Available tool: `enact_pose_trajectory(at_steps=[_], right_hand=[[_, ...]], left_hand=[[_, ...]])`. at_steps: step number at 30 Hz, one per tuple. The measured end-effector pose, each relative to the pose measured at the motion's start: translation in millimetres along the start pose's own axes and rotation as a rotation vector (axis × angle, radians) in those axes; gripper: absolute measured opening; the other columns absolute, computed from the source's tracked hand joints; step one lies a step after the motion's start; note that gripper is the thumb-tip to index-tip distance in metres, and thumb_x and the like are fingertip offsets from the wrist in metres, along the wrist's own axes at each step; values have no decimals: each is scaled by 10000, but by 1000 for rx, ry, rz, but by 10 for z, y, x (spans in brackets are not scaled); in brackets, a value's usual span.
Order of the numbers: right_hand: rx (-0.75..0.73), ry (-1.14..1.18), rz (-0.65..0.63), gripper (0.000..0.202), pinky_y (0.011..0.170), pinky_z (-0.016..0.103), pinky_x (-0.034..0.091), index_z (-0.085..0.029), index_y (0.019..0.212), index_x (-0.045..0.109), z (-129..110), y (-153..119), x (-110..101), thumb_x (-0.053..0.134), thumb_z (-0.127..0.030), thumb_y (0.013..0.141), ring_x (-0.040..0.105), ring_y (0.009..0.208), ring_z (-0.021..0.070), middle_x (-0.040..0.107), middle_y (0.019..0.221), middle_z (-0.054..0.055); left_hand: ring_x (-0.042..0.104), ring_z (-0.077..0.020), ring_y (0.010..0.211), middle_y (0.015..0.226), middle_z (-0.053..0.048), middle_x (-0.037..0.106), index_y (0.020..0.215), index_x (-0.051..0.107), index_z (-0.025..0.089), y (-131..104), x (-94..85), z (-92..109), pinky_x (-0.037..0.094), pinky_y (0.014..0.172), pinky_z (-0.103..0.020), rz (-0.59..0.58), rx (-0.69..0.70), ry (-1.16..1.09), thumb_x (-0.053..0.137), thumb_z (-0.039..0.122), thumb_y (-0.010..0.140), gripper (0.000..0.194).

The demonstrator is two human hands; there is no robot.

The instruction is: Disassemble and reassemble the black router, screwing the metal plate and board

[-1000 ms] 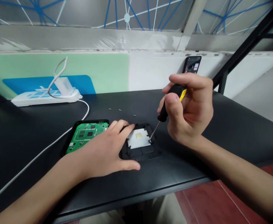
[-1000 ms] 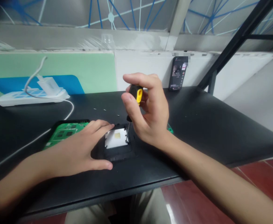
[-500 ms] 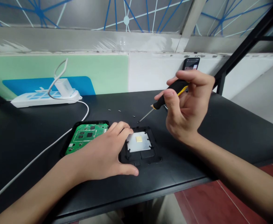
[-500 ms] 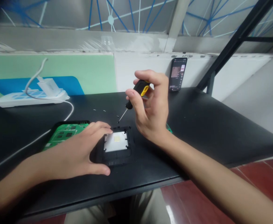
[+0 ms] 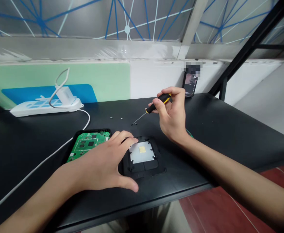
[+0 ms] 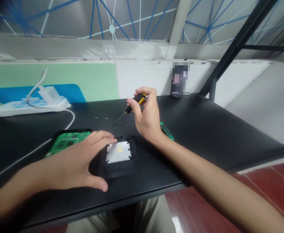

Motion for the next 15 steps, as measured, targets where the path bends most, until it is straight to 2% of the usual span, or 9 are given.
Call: enact_pose_trajectory(at_steps=[8,15], right_hand=[[126,-134,-36,259,730,353,634,-275,1110,460,118,12,-28,629,-310,917,671,810,147,578,1008,10],[78,63,-1,275,667,265,641,-278,1069,456,-26,25,14,664,-337,900,709,737,98,553,1018,-18]], left_hand=[[477,-366,1323,1446,-119,472,1417,472,250,-29,21,-7,460,1077,-518,22,0,-19,822,573,701,860],[474,-371,1328,1448,-124,472,1430,467,240,-22,17,-1,466,1075,-520,13,-15,-29,816,590,700,882]])
Point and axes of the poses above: each hand's wrist, its own y-axis towards the middle knuckle, its own x-axis out of the palm, z = x × y, the point moved 1 cm from there along y, towards the middle knuckle
